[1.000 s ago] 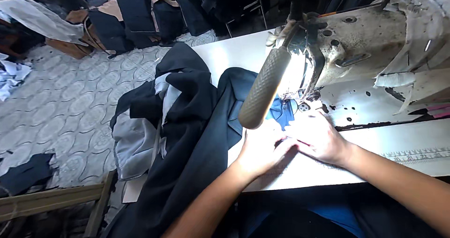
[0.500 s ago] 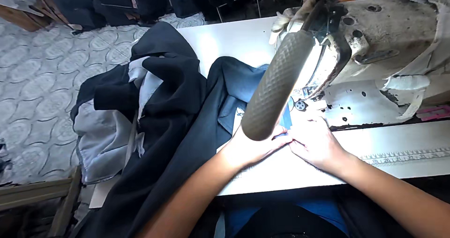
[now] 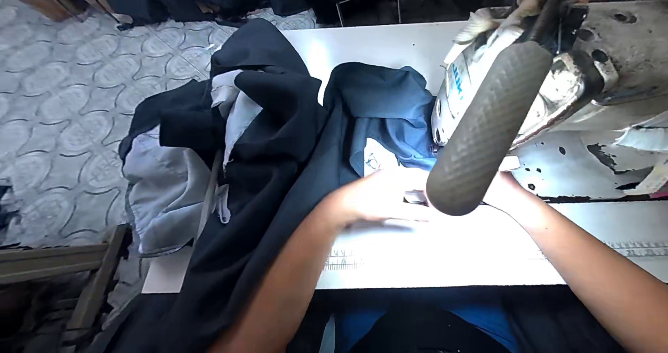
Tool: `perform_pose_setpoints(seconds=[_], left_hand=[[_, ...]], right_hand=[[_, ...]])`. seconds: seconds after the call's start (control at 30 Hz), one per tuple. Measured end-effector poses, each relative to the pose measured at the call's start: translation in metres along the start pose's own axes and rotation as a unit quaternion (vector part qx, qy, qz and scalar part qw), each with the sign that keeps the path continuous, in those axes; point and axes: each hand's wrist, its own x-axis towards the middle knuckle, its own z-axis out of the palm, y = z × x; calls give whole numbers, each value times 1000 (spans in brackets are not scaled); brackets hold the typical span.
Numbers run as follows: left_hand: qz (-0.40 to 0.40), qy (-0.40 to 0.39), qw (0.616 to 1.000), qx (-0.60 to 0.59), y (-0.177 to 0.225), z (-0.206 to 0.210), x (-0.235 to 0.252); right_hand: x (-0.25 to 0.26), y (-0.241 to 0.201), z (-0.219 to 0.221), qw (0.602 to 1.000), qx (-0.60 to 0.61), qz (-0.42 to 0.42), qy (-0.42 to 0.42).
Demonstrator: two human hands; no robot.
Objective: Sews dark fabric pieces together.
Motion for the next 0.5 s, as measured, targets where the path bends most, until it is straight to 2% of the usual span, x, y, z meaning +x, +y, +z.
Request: perform_pose_setpoints(seconds=[0.03, 0.13, 0.2, 0.23, 0.3, 0.4, 0.43, 0.5], left_hand=[[-32, -1, 999, 27, -11, -7, -1], [-181, 108, 961, 181, -53, 0, 17], [-267, 143, 931, 205, -47, 9, 37], [-273, 154, 925, 216, -39, 10, 41], [-226, 139, 937, 226, -31, 5, 38], [-26, 92, 954, 283, -29, -7, 10], [6, 61, 960, 274, -17, -12, -1], [11, 14, 973, 231, 10, -13, -27]], right_hand=[[2, 7, 2, 999, 29, 31, 1], [6, -7, -3, 995, 48, 90, -2], [2, -21, -5, 1000, 6, 24, 12], [-2, -21, -1, 999, -15, -38, 31], [-6, -15, 2, 986, -70, -149, 17], [-8, -21, 6, 962, -94, -252, -51], [-8, -23, 8, 953, -92, -282, -58], [-7, -29, 8, 950, -56, -293, -89]])
